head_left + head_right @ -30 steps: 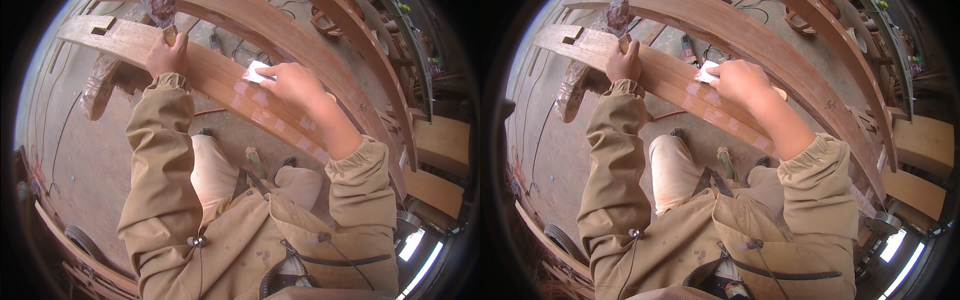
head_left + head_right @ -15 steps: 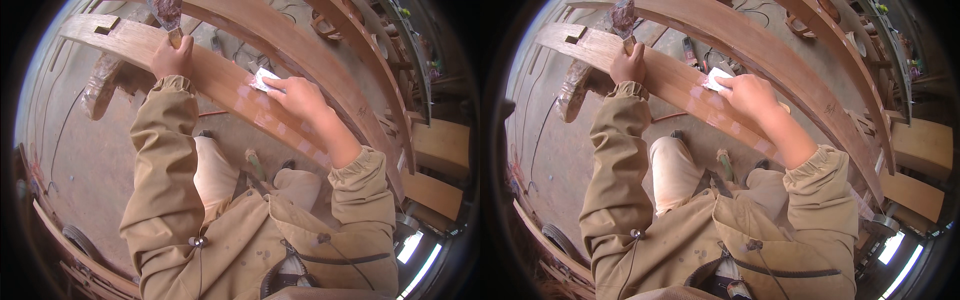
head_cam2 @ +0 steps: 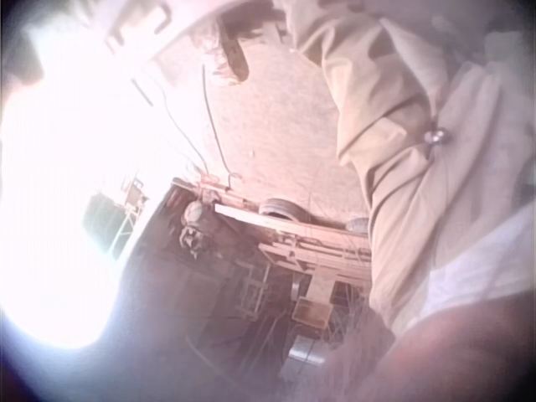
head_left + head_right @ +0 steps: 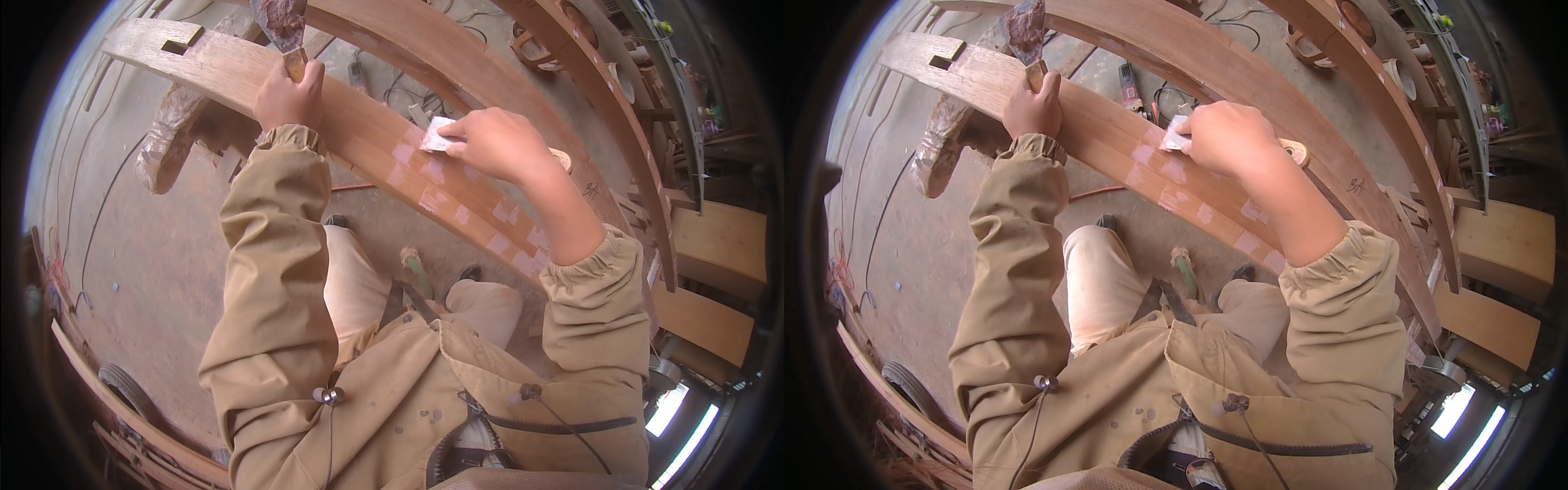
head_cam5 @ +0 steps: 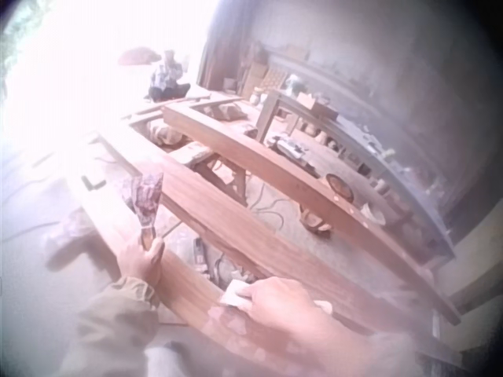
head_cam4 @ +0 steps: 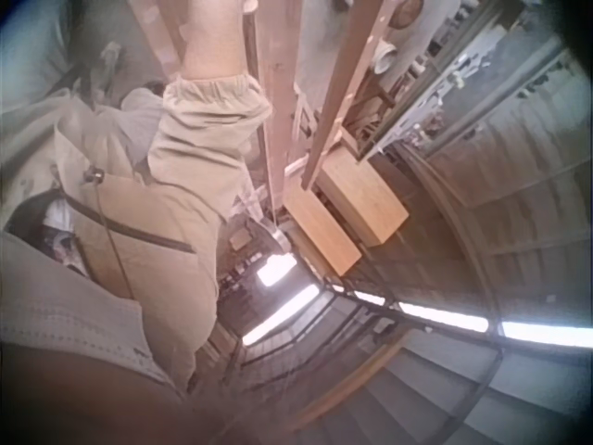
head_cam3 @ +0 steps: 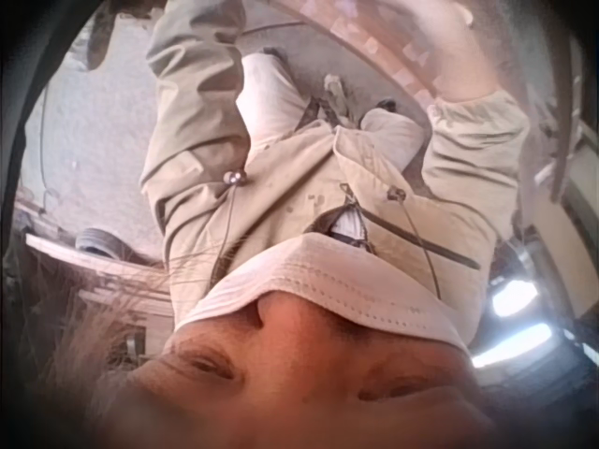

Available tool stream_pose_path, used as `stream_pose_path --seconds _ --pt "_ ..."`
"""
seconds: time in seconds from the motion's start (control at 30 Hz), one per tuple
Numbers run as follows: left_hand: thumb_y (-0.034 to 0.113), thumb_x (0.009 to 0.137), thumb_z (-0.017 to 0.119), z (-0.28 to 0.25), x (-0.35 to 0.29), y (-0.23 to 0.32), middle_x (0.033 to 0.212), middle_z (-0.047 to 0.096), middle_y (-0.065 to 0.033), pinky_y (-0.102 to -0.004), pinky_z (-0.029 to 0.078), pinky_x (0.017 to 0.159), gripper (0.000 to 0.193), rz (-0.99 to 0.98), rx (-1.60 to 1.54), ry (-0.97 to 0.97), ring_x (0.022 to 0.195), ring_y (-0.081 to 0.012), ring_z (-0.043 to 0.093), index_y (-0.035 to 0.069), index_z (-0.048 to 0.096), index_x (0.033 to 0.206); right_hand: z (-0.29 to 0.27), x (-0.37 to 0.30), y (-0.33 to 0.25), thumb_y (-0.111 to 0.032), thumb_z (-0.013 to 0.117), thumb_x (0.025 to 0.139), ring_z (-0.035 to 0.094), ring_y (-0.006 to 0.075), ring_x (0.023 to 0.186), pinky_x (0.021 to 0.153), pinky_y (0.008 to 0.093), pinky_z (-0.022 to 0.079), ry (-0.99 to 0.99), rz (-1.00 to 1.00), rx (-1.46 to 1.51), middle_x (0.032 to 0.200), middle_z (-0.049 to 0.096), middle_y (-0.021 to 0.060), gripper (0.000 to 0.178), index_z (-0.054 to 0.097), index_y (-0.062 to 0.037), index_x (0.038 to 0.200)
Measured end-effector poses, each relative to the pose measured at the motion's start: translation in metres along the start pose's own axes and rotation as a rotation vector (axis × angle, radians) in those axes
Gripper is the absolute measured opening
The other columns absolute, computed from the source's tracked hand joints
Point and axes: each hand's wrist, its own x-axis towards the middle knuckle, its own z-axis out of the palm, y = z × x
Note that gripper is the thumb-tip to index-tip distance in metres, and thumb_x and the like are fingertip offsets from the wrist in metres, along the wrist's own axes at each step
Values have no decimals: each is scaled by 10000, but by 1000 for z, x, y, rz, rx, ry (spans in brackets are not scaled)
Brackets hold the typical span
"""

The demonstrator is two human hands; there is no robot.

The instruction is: The person applies wood filler to a curved wooden frame using a putty knife and a smaller scraper. They repeatedly scoop filler from a bucket and spread it along the frame's surface, smoothing it as they work.

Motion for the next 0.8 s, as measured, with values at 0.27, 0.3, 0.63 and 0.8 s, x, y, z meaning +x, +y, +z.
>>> stream_pose_path --seconds 0.27,0.3,0.63,0.8 --pt "486 768 511 -1 -2 -1 853 633 -223 -459 450 751 466 -8 -43 5 850 -402 596 63 648 905 2 3 -2 -298 562 827 625 252 876 769 371 486 -38 -4 14 953 671 92 335 636 -221 1144" --pt "485 768 512 -1 -1 0 849 633 -223 -459 451 749 463 -14 -30 8 847 -402 597 63 649 902 1 1 -8 -300 561 826 623 258 888 776 373 485 1 -11 78 960 670 96 336 636 -218 1144" --pt "482 768 514 5 3 -5 849 637 -209 -450 455 738 446 19 -16 -16 848 -392 598 77 651 896 42 27 -34 -312 571 838 615 311 914 802 410 486 245 -53 373 992 654 128 314 634 -253 1140" --pt "481 766 514 0 -1 1 840 636 -205 -443 456 734 439 -41 -92 -15 834 -387 602 75 644 875 35 20 -25 -327 569 835 617 297 927 810 398 490 184 -41 302 1014 655 112 313 637 -264 1134"
